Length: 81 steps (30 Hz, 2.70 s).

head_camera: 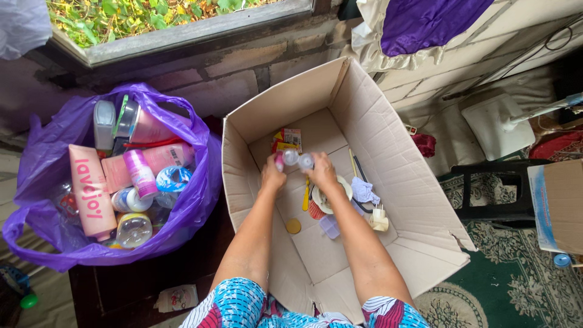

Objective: The person sorts various toiletries including tubes and bottles by moving them between a cardboard box and a purple plastic bag. They also handle a pair of glasses and a small case by hand.

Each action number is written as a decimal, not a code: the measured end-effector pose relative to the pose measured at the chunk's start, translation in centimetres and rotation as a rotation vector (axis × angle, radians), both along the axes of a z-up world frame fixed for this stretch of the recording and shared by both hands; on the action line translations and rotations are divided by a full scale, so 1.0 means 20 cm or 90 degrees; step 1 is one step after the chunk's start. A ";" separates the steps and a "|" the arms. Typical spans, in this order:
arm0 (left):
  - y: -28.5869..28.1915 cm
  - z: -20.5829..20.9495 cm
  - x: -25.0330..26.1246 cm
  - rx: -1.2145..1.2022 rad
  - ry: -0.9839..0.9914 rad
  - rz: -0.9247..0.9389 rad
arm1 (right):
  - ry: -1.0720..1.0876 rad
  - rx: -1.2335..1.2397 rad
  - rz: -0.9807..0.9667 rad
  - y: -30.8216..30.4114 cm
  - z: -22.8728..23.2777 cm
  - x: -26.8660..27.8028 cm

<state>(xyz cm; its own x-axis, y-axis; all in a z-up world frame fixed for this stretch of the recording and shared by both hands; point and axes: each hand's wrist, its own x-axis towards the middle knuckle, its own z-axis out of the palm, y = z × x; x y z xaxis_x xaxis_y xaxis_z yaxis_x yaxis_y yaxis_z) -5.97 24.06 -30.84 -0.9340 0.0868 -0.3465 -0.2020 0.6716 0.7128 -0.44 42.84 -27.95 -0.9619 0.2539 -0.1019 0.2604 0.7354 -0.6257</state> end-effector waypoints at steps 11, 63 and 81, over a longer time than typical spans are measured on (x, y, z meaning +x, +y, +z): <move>0.03 0.75 -0.06 0.027 0.092 -0.028 | 0.139 -0.106 0.030 0.04 0.57 -0.14; -1.73 1.49 0.29 -0.161 0.527 -0.024 | 0.350 -0.105 0.037 -1.20 1.34 -0.19; -0.99 1.56 0.36 0.071 0.590 -0.244 | 0.258 -0.002 -0.116 -0.48 1.20 0.25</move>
